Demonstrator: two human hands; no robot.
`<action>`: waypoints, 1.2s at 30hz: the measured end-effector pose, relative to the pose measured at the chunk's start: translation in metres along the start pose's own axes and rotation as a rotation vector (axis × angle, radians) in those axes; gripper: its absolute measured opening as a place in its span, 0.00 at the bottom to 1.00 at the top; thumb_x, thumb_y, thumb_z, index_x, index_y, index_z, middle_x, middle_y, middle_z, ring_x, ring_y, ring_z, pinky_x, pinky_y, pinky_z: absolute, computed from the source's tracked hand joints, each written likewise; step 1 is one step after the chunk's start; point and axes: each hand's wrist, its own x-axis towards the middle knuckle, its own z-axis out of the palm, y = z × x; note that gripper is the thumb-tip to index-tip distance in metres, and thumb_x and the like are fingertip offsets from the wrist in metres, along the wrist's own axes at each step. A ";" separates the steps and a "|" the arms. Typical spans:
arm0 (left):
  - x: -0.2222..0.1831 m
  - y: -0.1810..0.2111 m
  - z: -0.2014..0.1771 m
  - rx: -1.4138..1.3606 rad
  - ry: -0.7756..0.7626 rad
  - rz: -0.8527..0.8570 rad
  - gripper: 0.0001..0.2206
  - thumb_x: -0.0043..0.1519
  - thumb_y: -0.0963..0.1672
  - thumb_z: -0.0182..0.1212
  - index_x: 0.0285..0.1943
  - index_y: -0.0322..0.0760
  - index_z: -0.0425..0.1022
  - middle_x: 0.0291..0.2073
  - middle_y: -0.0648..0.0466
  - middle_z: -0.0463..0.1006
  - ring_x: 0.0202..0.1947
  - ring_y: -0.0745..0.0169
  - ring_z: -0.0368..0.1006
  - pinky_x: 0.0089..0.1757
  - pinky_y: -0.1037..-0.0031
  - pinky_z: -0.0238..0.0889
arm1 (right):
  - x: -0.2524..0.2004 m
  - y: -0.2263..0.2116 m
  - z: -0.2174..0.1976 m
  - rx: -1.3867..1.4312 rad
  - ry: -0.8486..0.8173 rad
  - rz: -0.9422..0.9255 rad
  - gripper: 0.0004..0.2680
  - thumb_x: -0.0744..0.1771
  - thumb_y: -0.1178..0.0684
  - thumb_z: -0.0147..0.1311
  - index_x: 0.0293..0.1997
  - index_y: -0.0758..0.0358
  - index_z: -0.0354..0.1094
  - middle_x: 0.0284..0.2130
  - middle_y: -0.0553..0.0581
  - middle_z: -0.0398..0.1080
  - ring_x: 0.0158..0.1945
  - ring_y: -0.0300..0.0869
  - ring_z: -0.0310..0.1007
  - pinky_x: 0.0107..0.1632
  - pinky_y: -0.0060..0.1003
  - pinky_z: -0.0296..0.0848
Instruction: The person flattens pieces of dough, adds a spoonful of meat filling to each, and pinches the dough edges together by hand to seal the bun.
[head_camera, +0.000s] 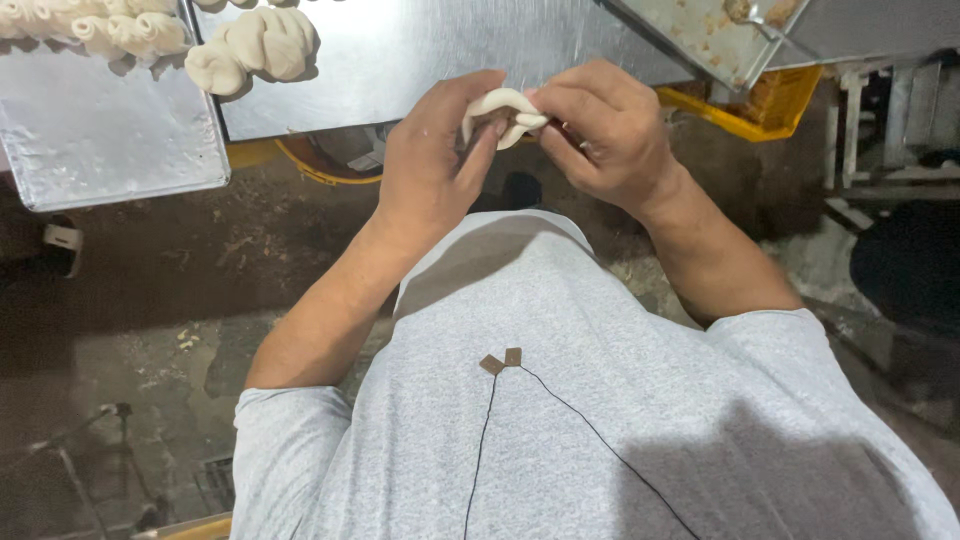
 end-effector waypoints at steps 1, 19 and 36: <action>0.003 0.002 0.006 0.041 0.025 0.000 0.20 0.70 0.38 0.63 0.70 0.39 0.65 0.56 0.47 0.78 0.55 0.50 0.80 0.52 0.68 0.75 | 0.001 0.005 -0.002 -0.055 0.008 -0.053 0.11 0.67 0.63 0.67 0.53 0.66 0.73 0.45 0.58 0.74 0.43 0.48 0.76 0.44 0.41 0.76; 0.077 0.002 0.086 0.531 0.032 -0.021 0.34 0.68 0.35 0.63 0.79 0.41 0.47 0.46 0.51 0.78 0.40 0.55 0.80 0.42 0.70 0.72 | 0.024 0.079 -0.065 -0.110 -0.017 -0.140 0.13 0.63 0.63 0.62 0.51 0.75 0.70 0.46 0.63 0.70 0.45 0.55 0.71 0.48 0.44 0.72; 0.052 -0.006 0.072 0.534 0.270 -0.016 0.30 0.72 0.39 0.65 0.79 0.45 0.50 0.38 0.55 0.77 0.34 0.60 0.75 0.39 0.68 0.70 | 0.050 0.072 -0.050 -0.074 -0.099 -0.221 0.09 0.66 0.64 0.61 0.51 0.69 0.70 0.44 0.59 0.70 0.47 0.51 0.71 0.49 0.42 0.72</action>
